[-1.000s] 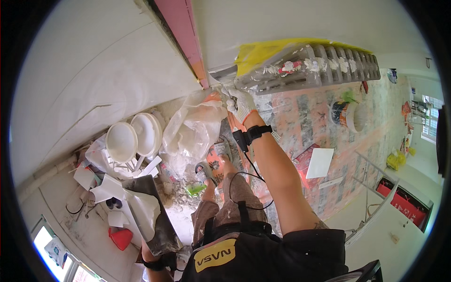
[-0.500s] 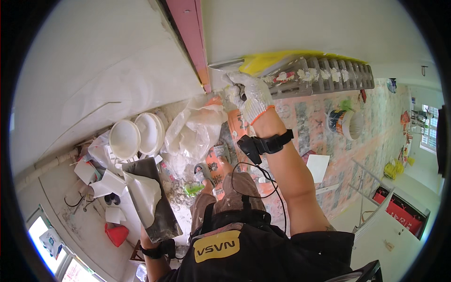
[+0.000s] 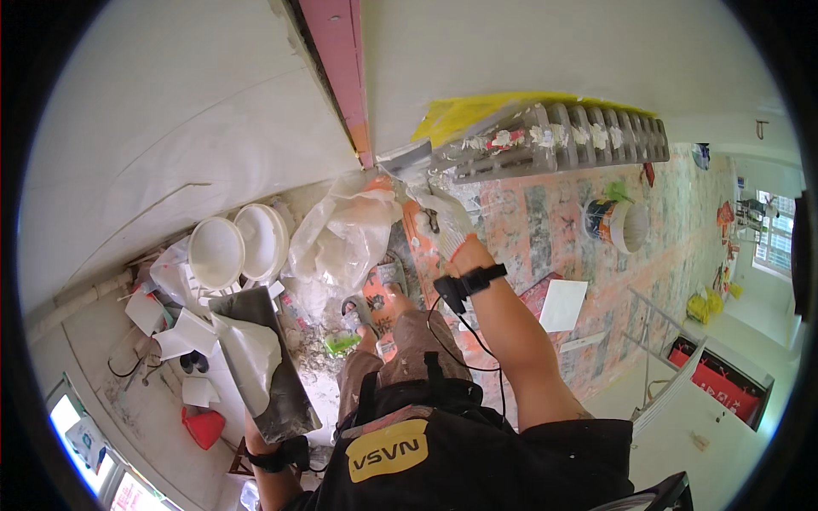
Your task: Applying plaster putty to a wall and around a radiator using a trowel and putty knife.
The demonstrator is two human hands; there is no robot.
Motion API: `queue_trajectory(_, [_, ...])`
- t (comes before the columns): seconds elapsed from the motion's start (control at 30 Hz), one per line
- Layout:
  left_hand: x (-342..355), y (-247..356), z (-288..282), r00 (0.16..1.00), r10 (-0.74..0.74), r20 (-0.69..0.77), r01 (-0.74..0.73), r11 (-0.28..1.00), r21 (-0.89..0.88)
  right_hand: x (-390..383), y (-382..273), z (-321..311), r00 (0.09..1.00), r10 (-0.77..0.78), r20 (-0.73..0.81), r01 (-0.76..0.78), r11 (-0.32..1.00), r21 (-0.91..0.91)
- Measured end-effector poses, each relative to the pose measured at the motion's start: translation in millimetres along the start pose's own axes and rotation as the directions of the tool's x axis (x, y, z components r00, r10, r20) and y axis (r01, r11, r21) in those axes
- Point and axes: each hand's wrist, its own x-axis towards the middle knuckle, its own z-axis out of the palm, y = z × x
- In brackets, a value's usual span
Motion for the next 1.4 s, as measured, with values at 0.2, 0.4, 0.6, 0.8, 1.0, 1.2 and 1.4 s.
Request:
queue_trajectory(0.2, [-22, -11, -22, 1.0, 0.021, -0.017, -0.021, 1.0, 0.023, 82, 22, -7, 0.998, 0.041, -0.036, -0.036, 0.992, 0.122])
queue_trajectory(0.4, [-24, -17, -20, 0.98, 0.017, -0.197, -0.005, 0.998, 0.063, 69, -3, 12, 0.999, -0.028, -0.022, 0.031, 0.987, 0.159])
queue_trajectory(0.6, [-18, -7, -1, 0.996, -0.033, -0.078, 0.029, 0.998, -0.047, -2, -62, 76, 0.996, -0.09, 0.012, 0.088, 0.988, 0.125])
queue_trajectory(0.8, [-13, -1, 20, 0.995, -0.071, 0.067, 0.079, 0.989, -0.127, -45, -114, 113, 0.992, -0.08, -0.096, 0.096, 0.981, 0.167])
queue_trajectory(1.0, [-16, 3, 31, 0.974, -0.067, 0.218, 0.116, 0.969, -0.218, -141, -123, 110, 0.947, -0.233, 0.219, 0.266, 0.955, -0.134])
queue_trajectory(1.2, [-4, 12, 49, 0.903, -0.036, 0.428, 0.176, 0.939, -0.294, -264, -114, 101, 0.859, -0.455, 0.233, 0.501, 0.662, -0.557])
queue_trajectory(1.4, [3, 17, 92, 0.738, -0.163, 0.655, 0.348, 0.924, -0.162, -334, -29, 116, 0.602, -0.603, 0.523, 0.705, 0.095, -0.703])
